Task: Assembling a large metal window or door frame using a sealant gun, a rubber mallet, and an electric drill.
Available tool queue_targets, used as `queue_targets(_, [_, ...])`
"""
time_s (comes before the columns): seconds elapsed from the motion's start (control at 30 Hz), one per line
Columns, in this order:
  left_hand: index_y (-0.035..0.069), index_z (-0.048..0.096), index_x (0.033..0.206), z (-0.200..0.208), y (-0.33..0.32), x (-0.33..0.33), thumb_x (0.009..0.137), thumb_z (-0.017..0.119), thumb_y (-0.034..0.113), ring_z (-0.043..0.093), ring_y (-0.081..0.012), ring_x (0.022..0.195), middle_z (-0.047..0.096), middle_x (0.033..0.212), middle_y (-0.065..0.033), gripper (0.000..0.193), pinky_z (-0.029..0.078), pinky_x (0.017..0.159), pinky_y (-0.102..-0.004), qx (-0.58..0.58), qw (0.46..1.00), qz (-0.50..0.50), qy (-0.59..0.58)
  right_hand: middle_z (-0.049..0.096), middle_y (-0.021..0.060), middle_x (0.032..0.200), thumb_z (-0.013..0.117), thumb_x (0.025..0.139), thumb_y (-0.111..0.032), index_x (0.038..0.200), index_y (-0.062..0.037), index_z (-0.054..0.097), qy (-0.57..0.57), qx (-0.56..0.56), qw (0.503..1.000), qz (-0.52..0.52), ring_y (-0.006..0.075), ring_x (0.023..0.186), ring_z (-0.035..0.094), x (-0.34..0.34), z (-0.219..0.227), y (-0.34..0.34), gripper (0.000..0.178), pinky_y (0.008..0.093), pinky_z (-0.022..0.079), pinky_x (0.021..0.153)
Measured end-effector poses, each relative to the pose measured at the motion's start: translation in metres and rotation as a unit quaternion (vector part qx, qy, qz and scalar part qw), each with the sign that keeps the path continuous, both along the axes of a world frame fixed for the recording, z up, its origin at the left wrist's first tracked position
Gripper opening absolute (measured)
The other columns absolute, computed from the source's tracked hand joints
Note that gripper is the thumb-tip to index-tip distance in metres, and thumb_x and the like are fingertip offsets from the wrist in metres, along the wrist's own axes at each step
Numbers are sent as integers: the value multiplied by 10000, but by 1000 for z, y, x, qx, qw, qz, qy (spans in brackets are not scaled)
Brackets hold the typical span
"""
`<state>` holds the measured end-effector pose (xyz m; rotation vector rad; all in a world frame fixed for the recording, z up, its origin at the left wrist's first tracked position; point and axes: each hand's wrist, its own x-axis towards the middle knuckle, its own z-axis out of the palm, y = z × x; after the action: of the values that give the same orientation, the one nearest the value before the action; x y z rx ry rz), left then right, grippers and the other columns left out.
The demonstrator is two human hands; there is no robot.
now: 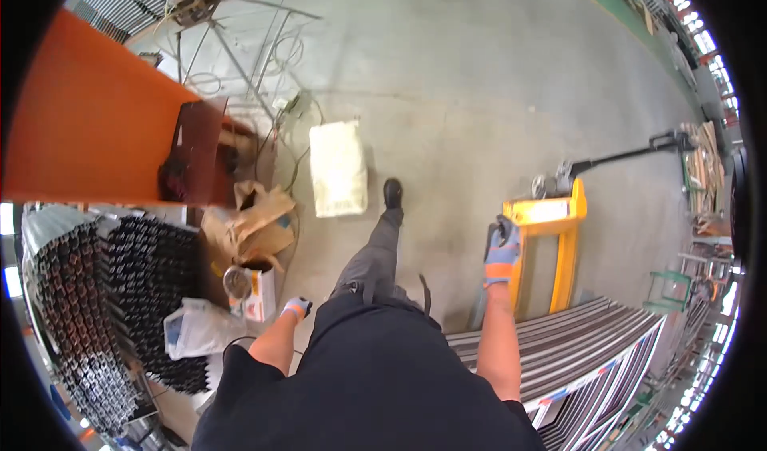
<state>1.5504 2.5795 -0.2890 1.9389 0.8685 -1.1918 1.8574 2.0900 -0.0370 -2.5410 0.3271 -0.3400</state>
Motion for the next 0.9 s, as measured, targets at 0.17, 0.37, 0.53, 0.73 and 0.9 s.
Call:
queue_targets(0.17, [55, 674, 920, -48, 23, 207, 842, 531, 278, 644, -355, 885, 677, 950, -203, 276, 500, 753, -436, 37, 991, -109, -72, 668, 153, 917, 628, 875, -348, 1040, -62, 644, 268, -46, 962, -24, 290, 832, 645, 137, -146, -49, 330, 401, 515, 739])
queue_targets(0.37, [67, 676, 985, 112, 5, 649, 879, 589, 318, 637, -220, 675, 686, 809, -115, 286, 510, 622, -350, -3, 900, 116, -420, 560, -9, 593, 566, 903, -269, 777, -174, 630, 319, 453, 790, -263, 149, 466, 529, 172, -197, -114, 170, 285, 391, 414])
queue_targets(0.53, [74, 664, 1030, 207, 6, 879, 893, 566, 321, 654, -251, 725, 691, 849, -123, 298, 515, 656, -366, -49, 858, 87, -503, 611, 47, 719, 553, 912, -303, 882, -112, 640, 452, 193, 858, -151, 206, 624, 585, 201, -261, -201, 212, 365, 459, 543])
queue_targets(0.73, [81, 674, 922, 47, 72, 921, 867, 525, 385, 645, -370, 870, 673, 908, -203, 343, 502, 759, -433, 83, 940, 200, -263, 679, 111, 901, 566, 903, -327, 989, -55, 651, 494, 366, 716, -329, 260, 819, 656, 457, -274, -172, 298, 445, 521, 649])
queue_targets(0.9, [110, 644, 824, -13, 88, 858, 789, 588, 246, 638, -390, 881, 671, 951, -178, 152, 518, 752, -468, 22, 971, 175, -159, 622, 76, 629, 574, 879, -251, 833, -70, 678, 311, 328, 889, -70, 190, 427, 538, 850, -186, -32, 214, 335, 402, 379])
